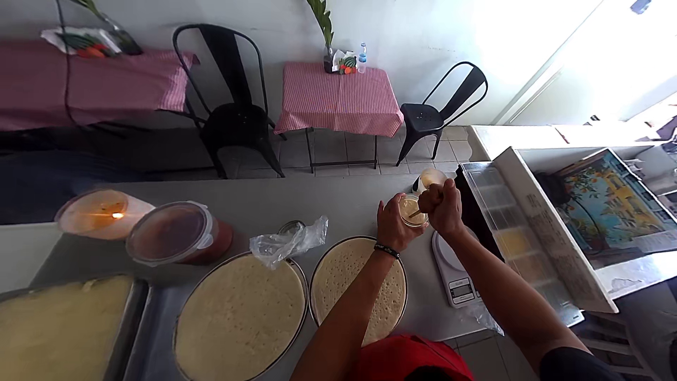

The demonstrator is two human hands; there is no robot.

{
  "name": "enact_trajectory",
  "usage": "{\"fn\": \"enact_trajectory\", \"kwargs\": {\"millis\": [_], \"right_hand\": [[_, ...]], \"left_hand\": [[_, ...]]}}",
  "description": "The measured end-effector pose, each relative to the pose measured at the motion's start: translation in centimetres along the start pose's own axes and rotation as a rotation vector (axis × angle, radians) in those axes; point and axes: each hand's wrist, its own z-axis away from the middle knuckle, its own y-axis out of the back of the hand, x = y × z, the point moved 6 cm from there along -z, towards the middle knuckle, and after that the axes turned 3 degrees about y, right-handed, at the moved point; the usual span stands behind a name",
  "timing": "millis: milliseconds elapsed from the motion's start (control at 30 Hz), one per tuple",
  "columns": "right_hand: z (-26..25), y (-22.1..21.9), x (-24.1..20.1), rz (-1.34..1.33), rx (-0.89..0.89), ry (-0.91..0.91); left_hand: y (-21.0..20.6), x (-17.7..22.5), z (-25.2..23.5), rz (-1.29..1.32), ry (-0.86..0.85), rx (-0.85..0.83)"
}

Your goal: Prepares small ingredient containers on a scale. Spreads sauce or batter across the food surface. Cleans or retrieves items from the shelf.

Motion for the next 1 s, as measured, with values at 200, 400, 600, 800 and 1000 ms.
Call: {"fn": "enact_trajectory", "kwargs": {"millis": [200,400,600,800,1000], "right_hand": [[-0.1,0.1,-0.5,0.073,0.025,0.008],[0.1,-0.3,-0.6,0.053,-0.009,0.043],[0.2,-0.3,-0.4,0.055,-0.012,0.027],[0.2,-0.3,-0.8,0.072,-0.007,0.055],[0.2,-0.4,-0.5,0.078,0.018,0.018]], "left_hand": [[-0.1,0.0,0.0,0.002,-0.008,-0.008],[-0.1,-0.1,0.0,0.005,0.021,-0.053],[-0.2,0.0,0.1,0.006,0.034,-0.067],[-0.2,0.0,0.1,-0.011,0.043,-0.078],[-0.3,-0.1,0.0,0.005,0.057,-0.104]]}}
